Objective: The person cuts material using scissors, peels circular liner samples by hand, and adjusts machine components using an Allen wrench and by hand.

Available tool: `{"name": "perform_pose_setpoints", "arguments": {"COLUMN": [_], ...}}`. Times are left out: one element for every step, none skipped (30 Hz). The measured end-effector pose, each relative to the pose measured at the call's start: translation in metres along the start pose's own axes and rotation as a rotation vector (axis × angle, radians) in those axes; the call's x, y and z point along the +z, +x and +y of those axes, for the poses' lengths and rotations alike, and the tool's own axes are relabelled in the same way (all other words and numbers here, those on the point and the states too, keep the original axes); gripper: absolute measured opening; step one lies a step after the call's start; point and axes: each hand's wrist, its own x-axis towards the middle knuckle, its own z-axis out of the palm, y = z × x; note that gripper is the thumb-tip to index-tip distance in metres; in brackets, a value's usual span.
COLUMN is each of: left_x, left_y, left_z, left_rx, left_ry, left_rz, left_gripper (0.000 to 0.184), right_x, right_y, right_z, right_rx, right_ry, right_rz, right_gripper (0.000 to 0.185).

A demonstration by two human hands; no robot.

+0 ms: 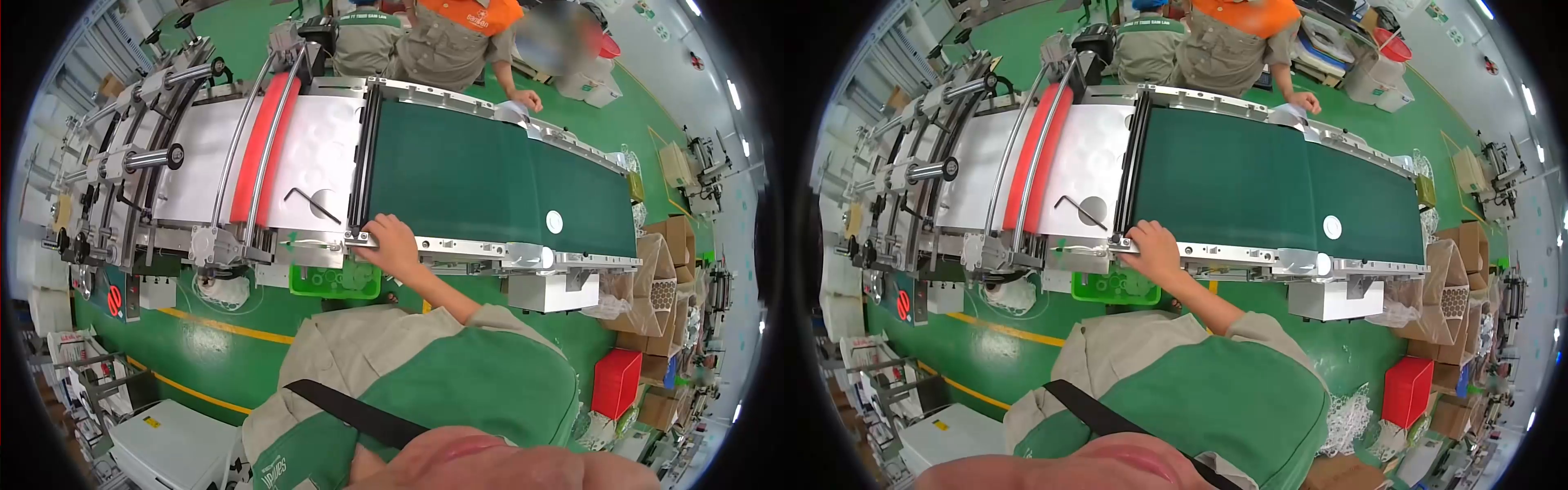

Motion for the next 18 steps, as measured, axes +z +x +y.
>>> {"name": "perform_pose_setpoints", "arguments": {"left_x": [-0.004, -0.009, -0.011, -0.016, -0.02, -0.024, -0.03, -0.037, -0.043, -0.047, -0.051, -0.052, -0.052, -0.048, -0.038, -0.025, -0.011, 0.013], "left_y": [-0.001, -0.001, 0.0, -0.001, -0.001, -0.001, 0.001, 0.004, 0.005, 0.007, 0.009, 0.011, 0.012, 0.014, 0.012, 0.011, 0.012, 0.008], "left_z": [-0.002, -0.004, -0.005, -0.008, -0.01, -0.009, -0.009, -0.008, -0.007, -0.007, -0.007, -0.006, -0.005, -0.005, -0.009, -0.015, -0.031, -0.054], "left_rx": [-0.009, -0.013, -0.019, -0.027, -0.031, -0.032, -0.026, -0.021, -0.015, -0.009, -0.011, -0.004, 0.003, 0.002, 0.0, -0.005, -0.028, -0.045], "left_ry": [0.001, 0.0, -0.001, -0.011, -0.01, -0.009, -0.006, 0.007, 0.017, 0.019, 0.023, 0.021, 0.013, -0.004, -0.036, -0.078, -0.118, -0.138], "left_rz": [0.01, 0.021, 0.03, 0.044, 0.054, 0.059, 0.069, 0.074, 0.08, 0.084, 0.088, 0.086, 0.088, 0.078, 0.049, 0.004, -0.065, -0.206], "left_gripper": [0.039, 0.039, 0.039, 0.038, 0.038, 0.038, 0.037, 0.037, 0.037, 0.037, 0.037, 0.036, 0.036, 0.036, 0.036, 0.036, 0.035, 0.035], "right_x": [-0.001, -0.001, -0.001, -0.001, -0.001, -0.002, -0.002, -0.002, -0.001, -0.001, 0.0, 0.001, 0.0, 0.0, -0.001, -0.004, -0.017, -0.029], "right_y": [0.0, 0.0, 0.0, 0.002, 0.001, 0.002, 0.001, 0.0, -0.001, -0.001, -0.002, -0.002, -0.001, -0.002, -0.002, -0.003, -0.003, 0.001], "right_z": [0.0, 0.0, 0.0, 0.0, 0.0, 0.0, -0.001, -0.001, 0.0, 0.0, 0.0, 0.0, -0.002, -0.002, -0.002, -0.002, -0.001, 0.001], "right_rx": [-0.004, -0.007, -0.013, -0.002, 0.016, 0.021, 0.011, 0.001, -0.002, -0.003, 0.0, 0.0, -0.001, 0.001, -0.006, -0.008, -0.076, -0.076], "right_ry": [-0.002, -0.003, -0.001, -0.004, -0.006, -0.005, -0.016, -0.026, -0.026, -0.015, -0.027, -0.035, -0.021, -0.008, -0.018, -0.03, 0.058, 0.053], "right_rz": [-0.005, -0.008, -0.002, -0.008, -0.021, -0.025, -0.008, 0.003, 0.005, 0.004, 0.003, 0.007, 0.005, 0.01, -0.01, -0.028, -0.056, -0.041], "right_gripper": [0.029, 0.028, 0.028, 0.029, 0.029, 0.029, 0.029, 0.029, 0.03, 0.03, 0.03, 0.03, 0.028, 0.028, 0.029, 0.03, 0.034, 0.034]}}
